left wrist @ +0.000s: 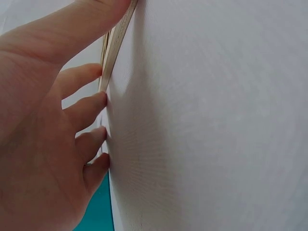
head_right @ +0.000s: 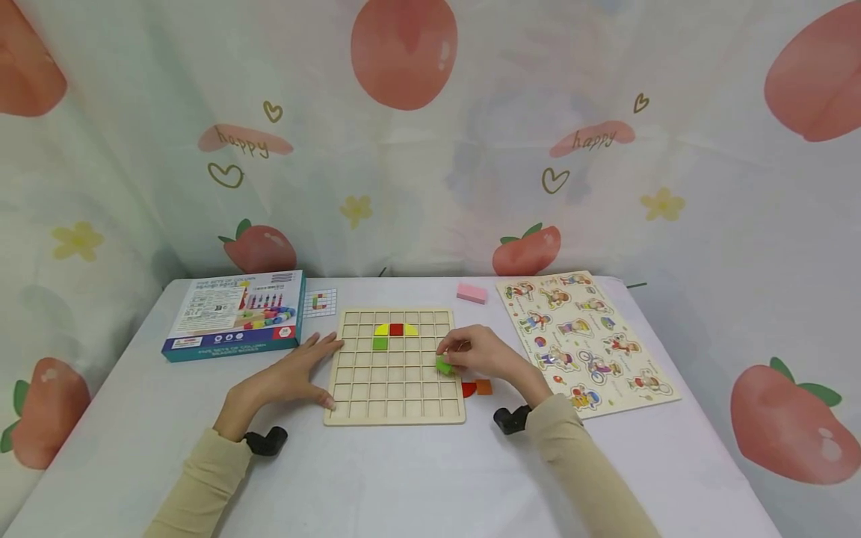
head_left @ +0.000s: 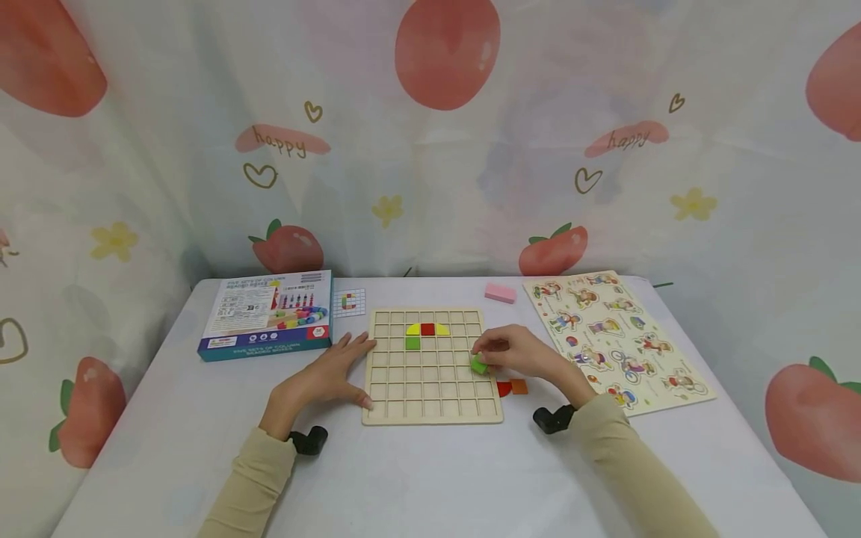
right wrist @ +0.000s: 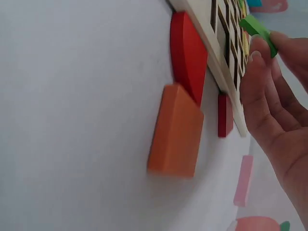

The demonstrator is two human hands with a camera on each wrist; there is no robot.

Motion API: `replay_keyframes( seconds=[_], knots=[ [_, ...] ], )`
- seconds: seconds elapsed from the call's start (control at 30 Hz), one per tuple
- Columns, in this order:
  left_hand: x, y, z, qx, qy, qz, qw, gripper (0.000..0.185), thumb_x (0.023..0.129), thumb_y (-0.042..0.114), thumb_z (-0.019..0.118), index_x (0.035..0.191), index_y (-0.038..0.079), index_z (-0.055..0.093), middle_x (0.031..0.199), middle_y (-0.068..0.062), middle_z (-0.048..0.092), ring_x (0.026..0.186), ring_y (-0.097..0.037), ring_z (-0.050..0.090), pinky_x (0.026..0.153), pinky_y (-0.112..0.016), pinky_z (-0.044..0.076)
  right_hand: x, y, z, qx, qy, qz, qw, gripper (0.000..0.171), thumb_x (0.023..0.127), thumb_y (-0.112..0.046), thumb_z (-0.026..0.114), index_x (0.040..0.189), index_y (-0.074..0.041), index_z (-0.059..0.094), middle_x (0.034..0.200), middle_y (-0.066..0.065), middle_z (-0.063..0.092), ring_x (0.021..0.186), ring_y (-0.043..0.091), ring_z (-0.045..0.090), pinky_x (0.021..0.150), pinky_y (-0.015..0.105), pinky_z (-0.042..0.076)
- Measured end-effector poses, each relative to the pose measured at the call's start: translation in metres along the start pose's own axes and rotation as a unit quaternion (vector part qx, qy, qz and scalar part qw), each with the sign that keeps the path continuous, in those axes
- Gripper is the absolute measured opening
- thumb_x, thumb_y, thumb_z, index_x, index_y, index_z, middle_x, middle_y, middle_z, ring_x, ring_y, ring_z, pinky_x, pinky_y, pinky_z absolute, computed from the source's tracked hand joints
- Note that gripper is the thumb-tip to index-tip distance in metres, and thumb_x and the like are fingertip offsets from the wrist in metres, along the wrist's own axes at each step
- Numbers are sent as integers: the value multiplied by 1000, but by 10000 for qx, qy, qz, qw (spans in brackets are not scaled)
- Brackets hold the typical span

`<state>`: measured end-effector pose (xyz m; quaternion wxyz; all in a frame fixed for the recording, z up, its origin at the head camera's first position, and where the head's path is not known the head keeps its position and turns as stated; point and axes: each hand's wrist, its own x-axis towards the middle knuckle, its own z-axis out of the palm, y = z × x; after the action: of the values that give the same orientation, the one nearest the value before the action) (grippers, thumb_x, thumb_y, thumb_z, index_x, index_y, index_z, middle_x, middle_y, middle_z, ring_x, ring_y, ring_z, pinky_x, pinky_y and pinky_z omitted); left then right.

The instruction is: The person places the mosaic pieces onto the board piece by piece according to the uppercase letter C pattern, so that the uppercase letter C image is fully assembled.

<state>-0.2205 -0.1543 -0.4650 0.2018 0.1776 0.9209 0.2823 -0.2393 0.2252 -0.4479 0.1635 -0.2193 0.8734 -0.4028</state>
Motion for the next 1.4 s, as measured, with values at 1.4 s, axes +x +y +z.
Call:
replay_keyframes(
  seconds=[1.4],
  knots=[
    [-1,0,-2,210,-112,91,9997,110,77,44,89,164,15,29,173,-9,16,160,-39,4,126,-64,11,68,-51,62,-195,147,102,9997,26,88,-12,82,112,-3,76,97,2,75,86,10,67,79,25,57]
  ],
)
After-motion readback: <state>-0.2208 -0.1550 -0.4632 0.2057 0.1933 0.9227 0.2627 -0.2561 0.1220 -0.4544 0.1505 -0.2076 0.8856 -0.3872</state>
